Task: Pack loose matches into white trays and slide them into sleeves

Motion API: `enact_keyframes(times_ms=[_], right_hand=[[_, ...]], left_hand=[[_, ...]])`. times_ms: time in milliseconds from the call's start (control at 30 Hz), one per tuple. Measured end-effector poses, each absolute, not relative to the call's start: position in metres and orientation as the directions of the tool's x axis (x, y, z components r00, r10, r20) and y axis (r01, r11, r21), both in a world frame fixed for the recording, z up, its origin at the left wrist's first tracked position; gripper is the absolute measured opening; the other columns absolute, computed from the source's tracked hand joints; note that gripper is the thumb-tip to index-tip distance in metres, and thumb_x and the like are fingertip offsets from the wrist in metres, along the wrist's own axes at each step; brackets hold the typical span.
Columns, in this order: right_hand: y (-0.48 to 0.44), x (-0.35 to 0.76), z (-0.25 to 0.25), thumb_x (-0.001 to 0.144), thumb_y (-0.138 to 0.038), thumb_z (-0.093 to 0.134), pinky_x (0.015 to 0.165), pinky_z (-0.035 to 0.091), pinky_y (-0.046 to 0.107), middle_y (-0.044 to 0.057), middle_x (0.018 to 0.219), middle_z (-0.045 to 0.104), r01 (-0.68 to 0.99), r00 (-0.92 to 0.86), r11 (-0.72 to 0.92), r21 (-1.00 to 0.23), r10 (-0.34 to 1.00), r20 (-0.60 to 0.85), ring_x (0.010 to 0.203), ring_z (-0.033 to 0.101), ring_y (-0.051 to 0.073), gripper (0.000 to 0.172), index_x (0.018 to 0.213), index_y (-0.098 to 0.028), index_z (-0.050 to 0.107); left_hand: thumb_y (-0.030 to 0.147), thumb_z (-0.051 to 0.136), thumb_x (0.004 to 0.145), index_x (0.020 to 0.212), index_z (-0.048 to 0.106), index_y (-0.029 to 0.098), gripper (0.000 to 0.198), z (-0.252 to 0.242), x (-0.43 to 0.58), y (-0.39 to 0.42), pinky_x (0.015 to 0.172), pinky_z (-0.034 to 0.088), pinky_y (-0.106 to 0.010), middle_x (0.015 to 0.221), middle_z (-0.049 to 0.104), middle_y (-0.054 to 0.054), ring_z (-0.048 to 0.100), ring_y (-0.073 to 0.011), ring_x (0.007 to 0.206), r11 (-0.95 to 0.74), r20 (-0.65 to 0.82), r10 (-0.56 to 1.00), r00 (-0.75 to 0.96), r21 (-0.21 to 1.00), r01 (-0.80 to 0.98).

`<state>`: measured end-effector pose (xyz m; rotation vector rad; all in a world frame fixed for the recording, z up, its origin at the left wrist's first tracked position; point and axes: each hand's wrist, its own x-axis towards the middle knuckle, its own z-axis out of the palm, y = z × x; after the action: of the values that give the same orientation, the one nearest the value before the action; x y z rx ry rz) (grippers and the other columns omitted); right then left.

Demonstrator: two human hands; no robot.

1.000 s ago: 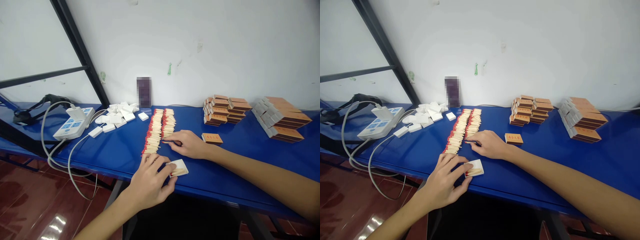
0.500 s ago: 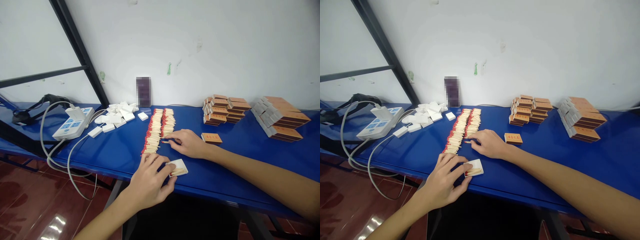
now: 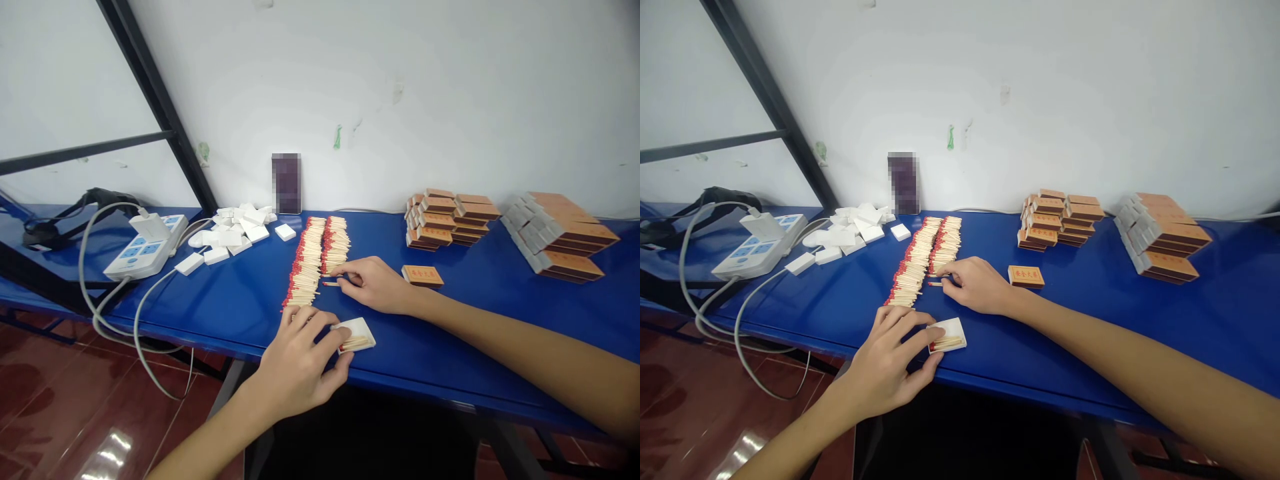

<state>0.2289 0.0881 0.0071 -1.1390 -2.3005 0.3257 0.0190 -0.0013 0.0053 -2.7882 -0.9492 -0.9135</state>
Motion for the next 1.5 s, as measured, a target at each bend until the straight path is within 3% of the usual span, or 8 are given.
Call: enact_keyframes(times_ms=[1033, 1267, 1500], right_hand=[[0.0879, 0.2291, 0.0070, 0.083, -0.022, 0.059, 0.057, 0.031, 0.023, -0.007, 0.055, 0.043, 0.617, -0.541, 0.669, -0.415, 0.743, 0.393, 0.050, 0.039, 0.008, 0.008, 0.081, -0.018, 0.066], [0.0854, 0.2303, 0.0074, 0.080, -0.023, 0.061, 0.064, 0.034, 0.024, -0.007, 0.057, 0.042, 0.581, -0.596, 0.721, -0.377, 0.692, 0.407, 0.053, 0.043, 0.009, 0.005, 0.081, -0.019, 0.063], [0.0901, 0.2290, 0.0059, 0.085, -0.020, 0.055, 0.058, 0.029, 0.024, -0.005, 0.060, 0.047, 0.674, -0.444, 0.606, -0.423, 0.789, 0.425, 0.055, 0.042, 0.010, 0.011, 0.083, -0.018, 0.066]], left_hand=[[0.023, 0.055, 0.092, 0.102, 0.064, 0.018, 0.015, 0.0031, 0.0188, -0.0007, 0.083, 0.037, -0.040, 0.101, 0.066, -0.007, 0.054, -0.0229, 0.091, -0.819, 0.547, 0.535, 0.644, 0.149, 0.554], [0.023, 0.055, 0.092, 0.102, 0.065, 0.019, 0.015, 0.0045, 0.0183, -0.0005, 0.082, 0.037, -0.040, 0.101, 0.066, -0.006, 0.055, -0.0223, 0.090, -0.819, 0.548, 0.534, 0.644, 0.145, 0.555], [0.023, 0.055, 0.092, 0.102, 0.065, 0.019, 0.015, 0.0030, 0.0185, -0.0008, 0.084, 0.037, -0.040, 0.102, 0.066, -0.007, 0.056, -0.0223, 0.090, -0.819, 0.550, 0.531, 0.645, 0.140, 0.556]])
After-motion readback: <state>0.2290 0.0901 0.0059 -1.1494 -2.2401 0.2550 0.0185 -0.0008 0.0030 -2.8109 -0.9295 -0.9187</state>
